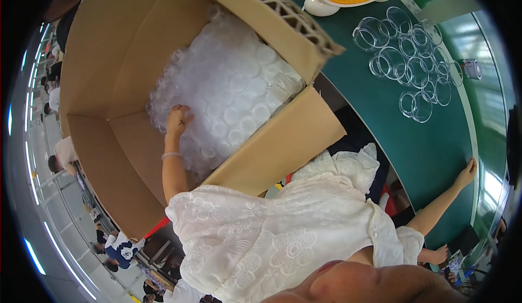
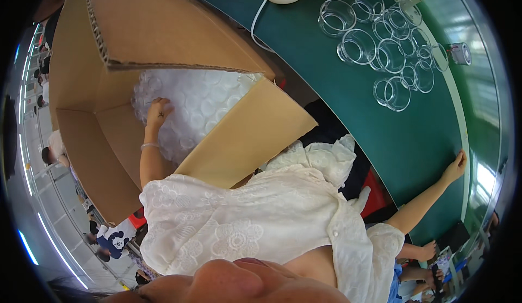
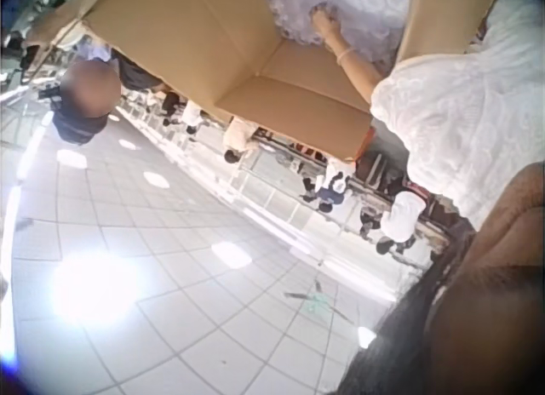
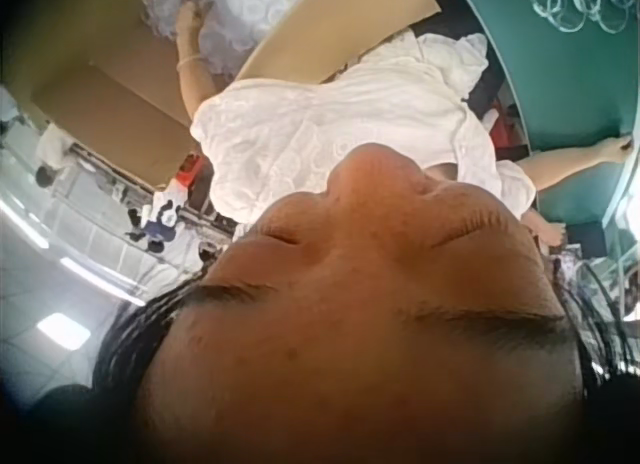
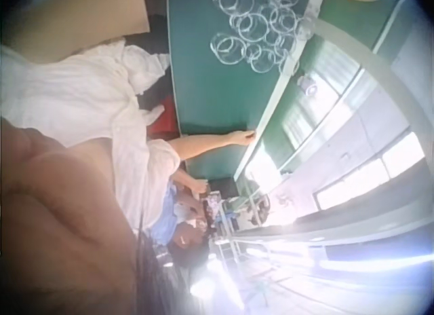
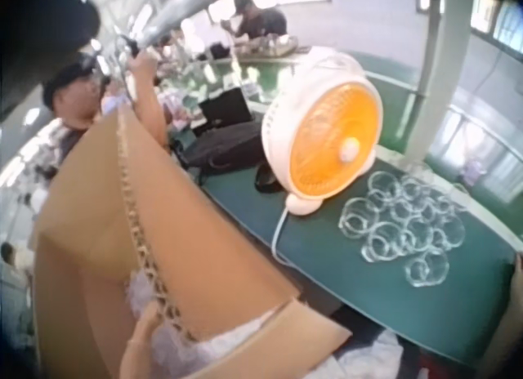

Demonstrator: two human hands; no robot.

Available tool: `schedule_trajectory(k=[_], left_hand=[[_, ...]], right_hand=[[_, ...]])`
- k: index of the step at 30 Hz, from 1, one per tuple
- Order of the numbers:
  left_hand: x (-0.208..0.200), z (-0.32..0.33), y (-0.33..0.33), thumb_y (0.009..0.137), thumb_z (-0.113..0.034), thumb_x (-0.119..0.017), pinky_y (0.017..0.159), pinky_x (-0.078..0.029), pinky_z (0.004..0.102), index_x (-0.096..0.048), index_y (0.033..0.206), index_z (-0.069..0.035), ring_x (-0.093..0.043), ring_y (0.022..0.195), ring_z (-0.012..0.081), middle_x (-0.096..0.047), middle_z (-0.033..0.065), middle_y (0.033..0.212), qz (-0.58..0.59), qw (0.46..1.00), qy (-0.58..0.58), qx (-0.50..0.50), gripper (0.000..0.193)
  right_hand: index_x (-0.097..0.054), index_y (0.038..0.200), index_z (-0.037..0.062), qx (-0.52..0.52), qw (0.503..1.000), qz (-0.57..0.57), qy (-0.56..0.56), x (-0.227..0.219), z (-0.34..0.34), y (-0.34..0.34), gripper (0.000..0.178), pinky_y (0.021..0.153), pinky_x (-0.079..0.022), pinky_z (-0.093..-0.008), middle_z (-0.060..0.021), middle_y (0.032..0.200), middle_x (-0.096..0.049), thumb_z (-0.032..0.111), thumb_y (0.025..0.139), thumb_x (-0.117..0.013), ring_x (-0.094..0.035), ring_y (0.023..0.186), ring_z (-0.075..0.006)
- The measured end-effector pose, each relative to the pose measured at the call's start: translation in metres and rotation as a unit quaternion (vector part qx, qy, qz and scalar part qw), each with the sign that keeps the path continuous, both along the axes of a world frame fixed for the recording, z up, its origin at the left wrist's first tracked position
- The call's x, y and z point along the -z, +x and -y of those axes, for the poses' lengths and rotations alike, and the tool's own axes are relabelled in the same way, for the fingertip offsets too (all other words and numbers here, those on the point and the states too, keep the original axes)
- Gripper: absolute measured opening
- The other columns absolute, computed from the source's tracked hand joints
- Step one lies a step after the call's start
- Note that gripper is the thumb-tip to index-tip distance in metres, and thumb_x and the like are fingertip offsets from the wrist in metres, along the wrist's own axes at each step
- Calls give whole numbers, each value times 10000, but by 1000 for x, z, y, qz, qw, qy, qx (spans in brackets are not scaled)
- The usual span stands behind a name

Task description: Assembling small electronic components into plastic containers and packaging them into bags.

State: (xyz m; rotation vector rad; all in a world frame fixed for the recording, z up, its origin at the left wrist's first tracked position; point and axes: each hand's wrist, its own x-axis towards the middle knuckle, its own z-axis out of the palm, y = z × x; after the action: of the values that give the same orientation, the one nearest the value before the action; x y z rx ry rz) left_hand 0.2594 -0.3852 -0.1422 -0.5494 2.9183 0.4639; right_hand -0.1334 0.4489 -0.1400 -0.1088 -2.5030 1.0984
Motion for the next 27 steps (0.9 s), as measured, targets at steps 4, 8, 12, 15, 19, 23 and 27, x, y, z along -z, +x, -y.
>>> schedule_trajectory(k=[4, 8, 12, 15, 19, 23, 27], left_hand=[[-13, -17, -11, 743, -218, -508, 697, -366, 391, -513, 785, -32, -494, 747, 313, -540, 126, 737, 111, 979, -144, -90, 190], [-2, -13, -11, 776, -253, -469, 626, -380, 352, -518, 764, -26, -494, 679, 309, -532, 165, 713, -3, 953, -257, -160, 232], [-2, -11, -33, 750, -300, -530, 626, -389, 332, -325, 985, -60, -485, 689, 205, -480, 81, 784, -187, 910, 185, -321, 393], [20, -8, -34, 734, -295, -564, 611, -395, 292, -211, 1028, -86, -437, 756, 164, -405, 52, 850, -137, 921, 220, -291, 505], [1, -53, -65, 722, -279, -579, 685, -383, 312, -190, 1047, -86, -413, 839, 190, -382, 83, 902, -58, 860, 421, -282, 542], [27, -25, -41, 714, -238, -571, 806, -328, 376, -301, 1083, -88, -398, 926, 267, -375, 177, 993, -79, 925, 157, -338, 481], [0, -43, -57, 717, -126, -511, 853, -308, 385, -414, 1084, -82, -394, 987, 319, -359, 220, 1112, -192, 957, -209, -59, 382]], right_hand=[[-545, 924, 2, -4, 998, -5, 70, -5, 8, 3, 194, 752, -397, -223, -68, 902, -558, 136, 820, -449, -519, 840, -136], [-538, 924, -8, -5, 997, -1, 81, -5, 10, 5, 204, 755, -389, -226, -75, 905, -555, 137, 825, -435, -515, 844, -144], [-541, 924, -2, -9, 997, -4, 82, -9, 19, 7, 209, 752, -388, -229, -73, 900, -557, 150, 823, -440, -516, 841, -145], [-548, 926, 5, -9, 994, -14, 112, -7, 19, 5, 199, 736, -391, -219, -72, 886, -563, 141, 820, -447, -521, 826, -134], [-549, 926, 11, -9, 996, -16, 89, -5, 23, 8, 194, 734, -389, -218, -64, 887, -562, 140, 816, -456, -521, 818, -130], [-552, 923, 23, -27, 996, -23, 85, -2, 28, 4, 186, 718, -392, -213, -49, 879, -560, 143, 812, -464, -518, 803, -121], [-554, 920, 34, -20, 994, -22, 101, -2, 23, 10, 176, 672, -390, -195, -29, 851, -553, 144, 808, -474, -502, 753, -93]])
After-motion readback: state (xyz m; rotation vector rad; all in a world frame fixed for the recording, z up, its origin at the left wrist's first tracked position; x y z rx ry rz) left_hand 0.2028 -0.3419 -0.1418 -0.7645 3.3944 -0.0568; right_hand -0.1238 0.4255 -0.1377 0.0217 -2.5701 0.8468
